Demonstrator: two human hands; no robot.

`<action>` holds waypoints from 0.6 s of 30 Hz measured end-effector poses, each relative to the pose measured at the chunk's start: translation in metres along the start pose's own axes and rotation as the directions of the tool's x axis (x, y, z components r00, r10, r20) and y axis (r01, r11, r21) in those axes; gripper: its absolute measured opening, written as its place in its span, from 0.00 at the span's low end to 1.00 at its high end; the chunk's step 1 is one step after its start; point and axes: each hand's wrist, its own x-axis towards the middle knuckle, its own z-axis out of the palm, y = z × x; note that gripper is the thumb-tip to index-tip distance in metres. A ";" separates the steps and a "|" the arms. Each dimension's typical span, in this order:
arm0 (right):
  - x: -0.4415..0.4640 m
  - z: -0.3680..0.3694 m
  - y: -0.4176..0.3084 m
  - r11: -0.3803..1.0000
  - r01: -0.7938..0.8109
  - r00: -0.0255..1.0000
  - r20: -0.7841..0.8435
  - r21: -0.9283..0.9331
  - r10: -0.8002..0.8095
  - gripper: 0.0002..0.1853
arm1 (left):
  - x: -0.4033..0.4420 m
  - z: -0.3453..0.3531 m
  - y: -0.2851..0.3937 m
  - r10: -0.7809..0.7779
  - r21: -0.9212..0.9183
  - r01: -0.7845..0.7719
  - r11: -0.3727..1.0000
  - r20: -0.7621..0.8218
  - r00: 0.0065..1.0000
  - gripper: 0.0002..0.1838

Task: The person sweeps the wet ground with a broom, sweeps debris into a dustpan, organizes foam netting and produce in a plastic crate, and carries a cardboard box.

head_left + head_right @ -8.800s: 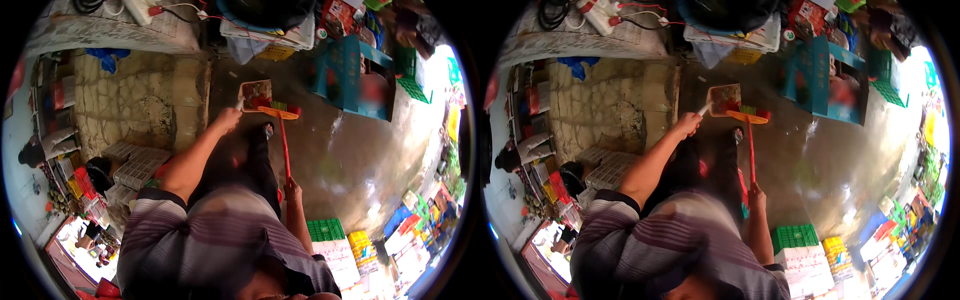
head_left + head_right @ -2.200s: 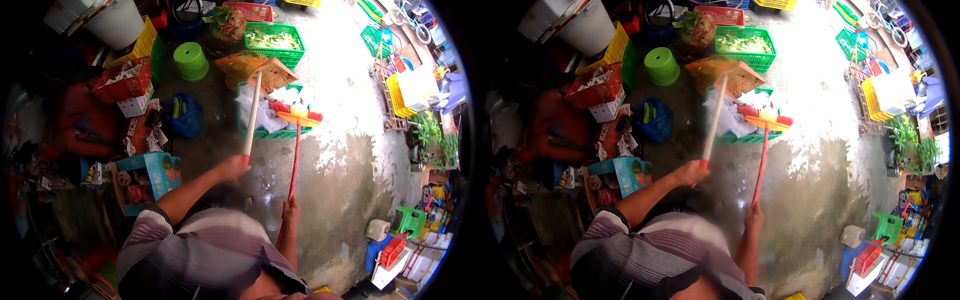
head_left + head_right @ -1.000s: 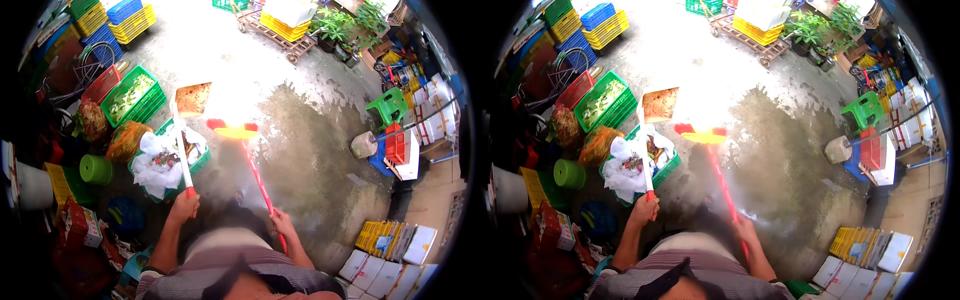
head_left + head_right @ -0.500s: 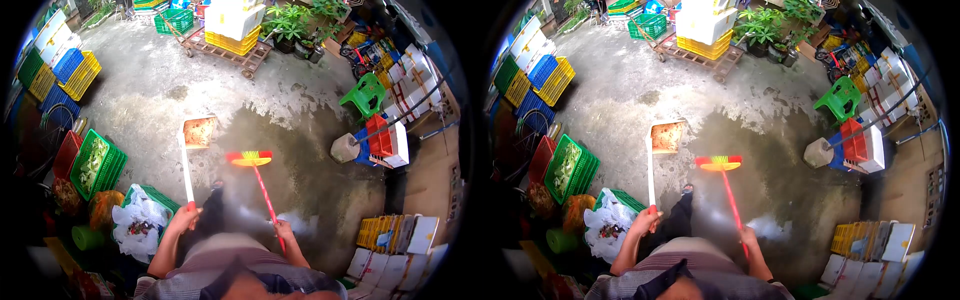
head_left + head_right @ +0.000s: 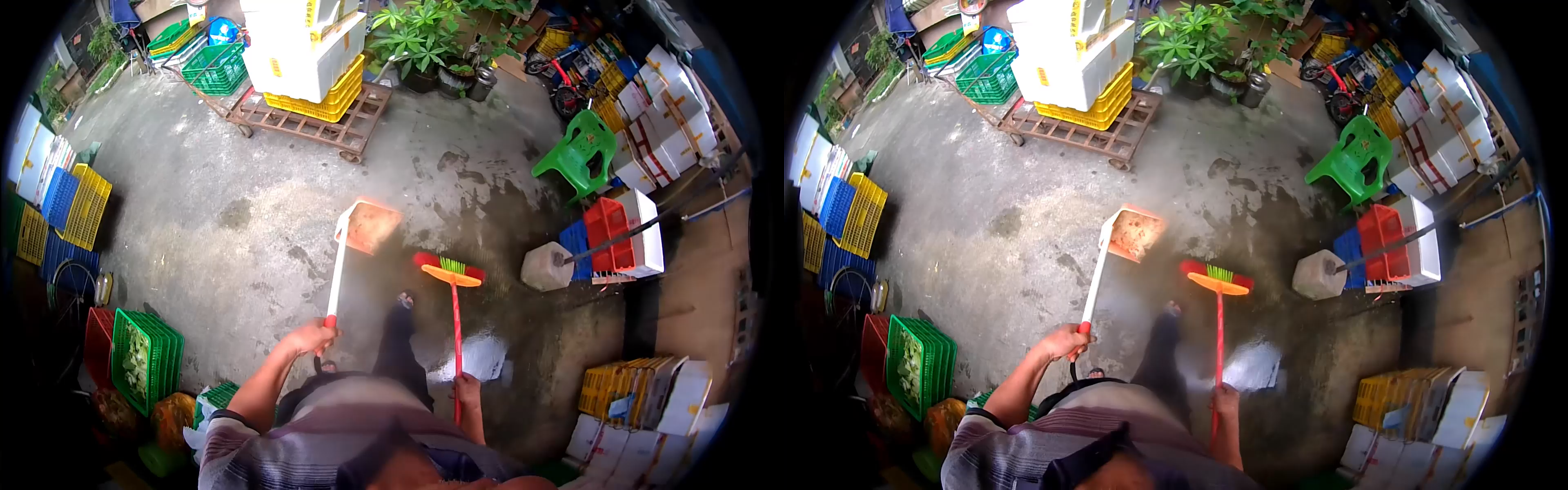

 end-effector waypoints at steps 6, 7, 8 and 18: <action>0.159 -0.031 -0.159 0.998 -0.062 0.998 0.011 -0.001 0.062 0.11 | 0.129 0.021 0.134 -0.049 0.077 0.051 0.996 -0.024 0.998 0.14; 0.185 -0.035 -0.182 1.000 0.008 1.000 0.004 -0.008 -0.008 0.10 | 0.147 0.021 0.153 -0.048 0.091 0.051 0.995 -0.031 0.998 0.16; 0.200 -0.039 -0.217 0.998 0.058 0.998 0.009 -0.017 -0.057 0.10 | 0.158 0.021 0.181 -0.068 0.104 0.071 0.992 -0.029 0.997 0.16; 0.383 -0.049 -0.434 0.970 0.079 0.948 0.283 0.231 -0.145 0.20 | 0.366 -0.010 0.364 -0.086 0.086 0.086 0.993 -0.003 0.996 0.18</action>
